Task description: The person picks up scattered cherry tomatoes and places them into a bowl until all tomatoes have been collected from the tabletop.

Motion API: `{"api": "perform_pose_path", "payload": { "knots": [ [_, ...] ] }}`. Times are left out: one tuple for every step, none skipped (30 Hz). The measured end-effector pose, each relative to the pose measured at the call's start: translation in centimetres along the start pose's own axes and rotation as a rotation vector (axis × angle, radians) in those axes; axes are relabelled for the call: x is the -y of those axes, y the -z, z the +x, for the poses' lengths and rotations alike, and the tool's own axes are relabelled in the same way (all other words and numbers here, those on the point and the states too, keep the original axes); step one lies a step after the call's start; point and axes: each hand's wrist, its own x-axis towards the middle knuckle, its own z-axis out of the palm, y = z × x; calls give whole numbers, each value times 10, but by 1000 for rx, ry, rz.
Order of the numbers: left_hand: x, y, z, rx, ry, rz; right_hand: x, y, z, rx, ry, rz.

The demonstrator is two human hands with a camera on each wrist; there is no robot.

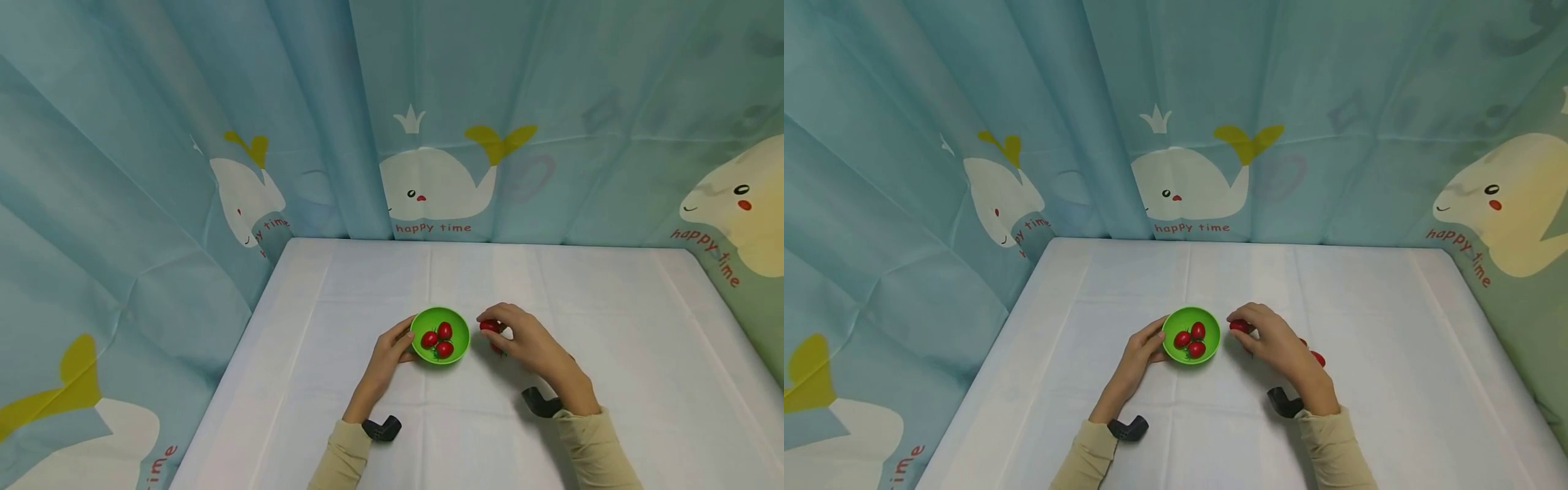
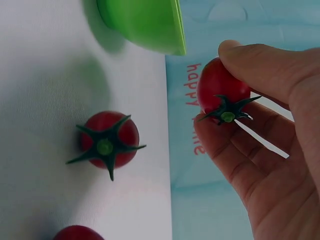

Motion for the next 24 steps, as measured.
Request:
{"api": "perform_pose_path", "payload": {
  "knots": [
    [0, 0, 0, 1, -1, 1, 0, -1, 0, -2, 5, 2],
    [0, 0, 0, 1, -1, 0, 1, -1, 0, -7, 12, 4],
    [0, 0, 0, 2, -2, 1, 1, -2, 0, -10, 19, 6],
    [0, 0, 0, 3, -3, 0, 2, -3, 0, -12, 26, 12],
    [-1, 0, 0, 3, -2, 1, 2, -4, 1, -15, 33, 18],
    [-1, 0, 0, 2, -2, 3, 3, -5, 1, -17, 40, 25],
    [-2, 0, -1, 1, 0, 5, 4, -7, 2, -19, 49, 30],
    [-2, 0, -1, -1, 1, 6, 4, -8, 2, -20, 56, 36],
    [-2, 0, -1, -3, 3, 8, 5, -9, 3, -19, 58, 43],
    [-3, 0, -1, -5, 4, 9, 6, -10, 3, -16, 61, 52],
    [-3, 0, -2, -7, 6, 12, 7, -11, 4, -14, 60, 57],
    [-2, 0, -2, -7, 7, 14, 8, -11, 4, -11, 59, 61],
    [-2, 0, -2, -8, 6, 16, 9, -12, 4, -7, 59, 64],
    [-2, 0, -1, -8, 5, 15, 10, -13, 5, -3, 55, 68],
    [-2, 0, -1, -8, 5, 12, 10, -14, 5, 0, 55, 71],
    [-2, 0, -1, -7, 3, 11, 11, -14, 5, 1, 58, 73],
    [-2, -1, -1, -4, 0, 11, 11, -15, 5, 0, 62, 72],
    [-2, -1, -1, -3, -1, 9, 11, -16, 5, -3, 69, 70],
    [-2, -1, -1, -2, -3, 7, 11, -17, 6, -6, 74, 72],
    [-2, -1, -1, -1, -4, 6, 12, -18, 6, -9, 80, 71],
    [-2, -1, -1, -1, -6, 9, 12, -19, 6, -10, 84, 70],
    [-2, -1, -1, -2, -8, 14, 12, -20, 6, -10, 87, 70],
    [-2, -1, -1, -2, -8, 17, 12, -21, 7, -10, 88, 71],
    [-2, 0, -1, -4, -5, 18, 12, -22, 7, -9, 88, 74]
  ]
}}
